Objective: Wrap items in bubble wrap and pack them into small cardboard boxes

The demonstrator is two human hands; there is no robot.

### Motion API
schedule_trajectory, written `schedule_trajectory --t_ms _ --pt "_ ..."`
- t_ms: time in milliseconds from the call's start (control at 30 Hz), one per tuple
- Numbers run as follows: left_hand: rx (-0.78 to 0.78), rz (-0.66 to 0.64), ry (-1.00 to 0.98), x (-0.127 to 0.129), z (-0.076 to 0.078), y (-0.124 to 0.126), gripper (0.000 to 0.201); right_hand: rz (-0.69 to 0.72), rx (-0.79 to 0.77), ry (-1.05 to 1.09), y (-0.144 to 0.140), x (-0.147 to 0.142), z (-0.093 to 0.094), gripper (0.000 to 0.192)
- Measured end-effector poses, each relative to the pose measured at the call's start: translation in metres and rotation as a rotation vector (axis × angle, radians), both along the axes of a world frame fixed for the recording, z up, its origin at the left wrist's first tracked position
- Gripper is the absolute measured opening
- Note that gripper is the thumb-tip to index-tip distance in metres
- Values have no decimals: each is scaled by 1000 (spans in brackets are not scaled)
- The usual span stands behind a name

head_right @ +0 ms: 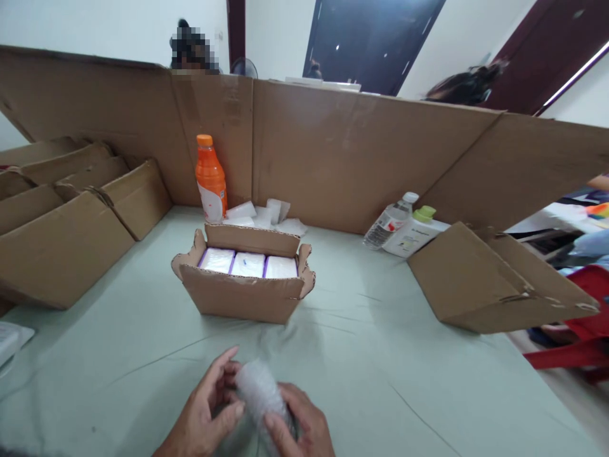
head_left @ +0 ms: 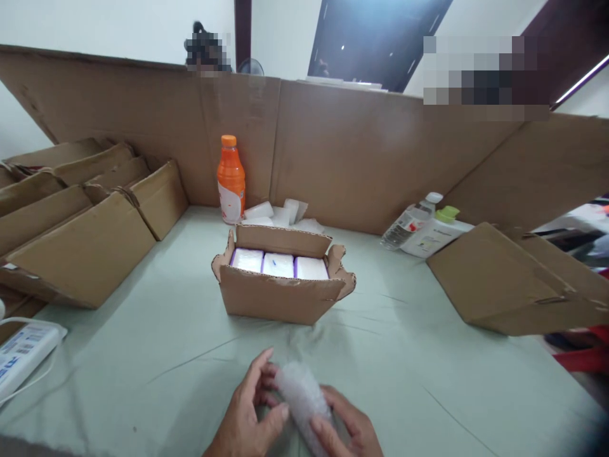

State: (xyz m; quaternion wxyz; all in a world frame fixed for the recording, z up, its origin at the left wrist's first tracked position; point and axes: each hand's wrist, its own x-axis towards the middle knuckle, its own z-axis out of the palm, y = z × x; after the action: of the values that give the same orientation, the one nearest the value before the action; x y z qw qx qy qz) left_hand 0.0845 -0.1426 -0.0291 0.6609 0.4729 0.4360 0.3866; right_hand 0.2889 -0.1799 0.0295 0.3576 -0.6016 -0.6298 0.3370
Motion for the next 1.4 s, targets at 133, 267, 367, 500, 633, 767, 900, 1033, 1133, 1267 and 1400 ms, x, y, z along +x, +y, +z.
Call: schedule_trajectory --t_ms 133,267,367,500,633,767,900,1033,1133,1267,1400 --pt "-140 -8 -215 -1 24 6 97 -204 378 -284 4 -9 -5 41" --pt "-229 49 -219 -8 45 9 84 26 382 -279 4 -21 2 52" --pt "-276 109 -234 -15 48 10 79 -31 281 -148 4 -22 5 57" --pt "-281 -1 -292 -19 48 13 82 -37 114 40 7 -28 6 54" --pt "-262 63 -366 -21 52 18 87 -153 147 91 12 -38 16 20" --pt "-239 169 -419 -29 52 18 93 -280 195 125 14 -42 29 21" --pt "-140 183 -375 -38 50 16 97 -306 202 123 9 -41 35 25" --pt "-92 212 -172 -43 52 22 95 -312 195 170 1 -37 39 26" --pt "-123 211 -32 -50 55 25 68 -308 184 154 -3 -32 43 22" --pt "-24 191 92 -65 66 28 40 -316 214 41 -1 -19 49 17" --pt "344 212 307 -79 111 50 25 -292 351 -115 22 0 72 20"
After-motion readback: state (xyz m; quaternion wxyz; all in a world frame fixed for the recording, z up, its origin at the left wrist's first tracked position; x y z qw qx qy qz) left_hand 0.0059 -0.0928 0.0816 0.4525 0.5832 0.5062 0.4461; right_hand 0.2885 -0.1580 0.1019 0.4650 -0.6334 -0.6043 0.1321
